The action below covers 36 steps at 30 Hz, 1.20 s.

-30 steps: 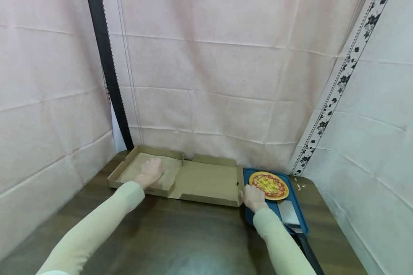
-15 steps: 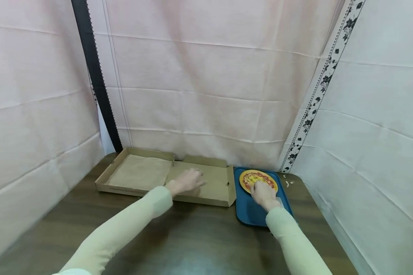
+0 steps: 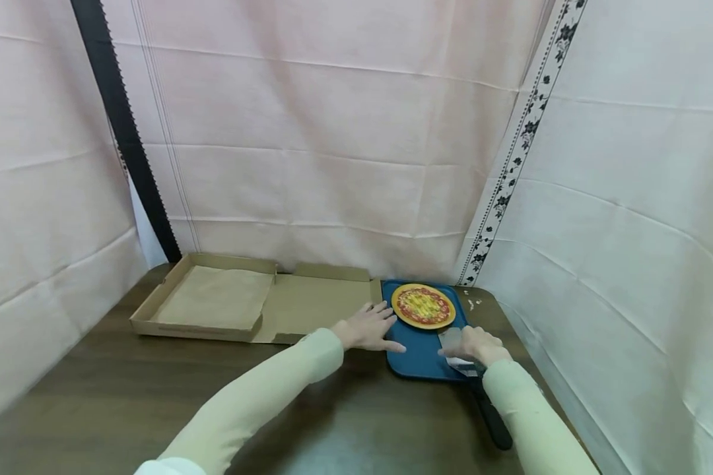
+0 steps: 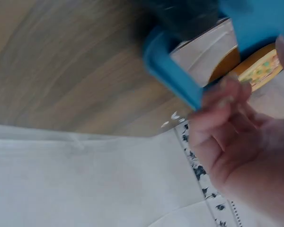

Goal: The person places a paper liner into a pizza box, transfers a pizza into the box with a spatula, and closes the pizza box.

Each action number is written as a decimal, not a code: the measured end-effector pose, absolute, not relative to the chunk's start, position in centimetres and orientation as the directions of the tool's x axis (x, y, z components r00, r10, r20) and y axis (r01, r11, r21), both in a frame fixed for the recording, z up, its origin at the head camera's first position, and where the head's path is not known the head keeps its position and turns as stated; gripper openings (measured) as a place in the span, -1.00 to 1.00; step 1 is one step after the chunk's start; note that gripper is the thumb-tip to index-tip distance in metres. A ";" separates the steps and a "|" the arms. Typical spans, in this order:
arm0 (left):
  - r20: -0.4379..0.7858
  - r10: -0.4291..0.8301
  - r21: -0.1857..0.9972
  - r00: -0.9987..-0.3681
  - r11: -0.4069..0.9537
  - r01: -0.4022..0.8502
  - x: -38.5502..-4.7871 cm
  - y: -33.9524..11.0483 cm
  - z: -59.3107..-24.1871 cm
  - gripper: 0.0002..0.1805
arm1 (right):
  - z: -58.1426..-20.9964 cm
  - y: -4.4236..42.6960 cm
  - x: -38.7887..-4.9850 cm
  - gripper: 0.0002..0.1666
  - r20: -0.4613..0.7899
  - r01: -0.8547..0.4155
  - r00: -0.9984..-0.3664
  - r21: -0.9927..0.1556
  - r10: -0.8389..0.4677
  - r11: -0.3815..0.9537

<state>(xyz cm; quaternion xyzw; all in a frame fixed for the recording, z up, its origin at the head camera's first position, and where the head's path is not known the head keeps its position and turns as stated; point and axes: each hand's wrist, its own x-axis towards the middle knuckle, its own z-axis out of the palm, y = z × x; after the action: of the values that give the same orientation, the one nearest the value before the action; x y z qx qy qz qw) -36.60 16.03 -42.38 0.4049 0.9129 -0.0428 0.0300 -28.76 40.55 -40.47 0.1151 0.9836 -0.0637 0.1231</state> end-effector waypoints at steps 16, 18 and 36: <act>-0.166 0.721 -0.287 -0.673 0.617 0.733 -37.0 16.1 -44.2 0.19 | -41.2 41.3 -25.8 -0.32 -0.581 0.347 -0.779 -0.084 0.237 0.934; -0.154 0.726 -0.310 -0.670 0.609 0.730 -37.0 16.2 -44.1 0.19 | -40.9 41.6 -25.8 -0.38 -0.569 0.312 -0.792 -0.064 0.222 0.948; -0.166 0.720 -0.389 -0.674 0.580 0.715 -36.6 17.3 -43.7 0.07 | -36.0 44.7 -24.3 -0.66 -0.490 0.310 -0.865 -0.350 0.110 0.884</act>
<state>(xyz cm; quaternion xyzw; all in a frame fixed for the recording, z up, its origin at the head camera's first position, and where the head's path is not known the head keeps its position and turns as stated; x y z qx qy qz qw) -36.62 17.34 -43.72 0.4035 0.8889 -0.2167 -0.0051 -24.28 44.71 -36.03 0.1115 0.9417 -0.2134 0.2350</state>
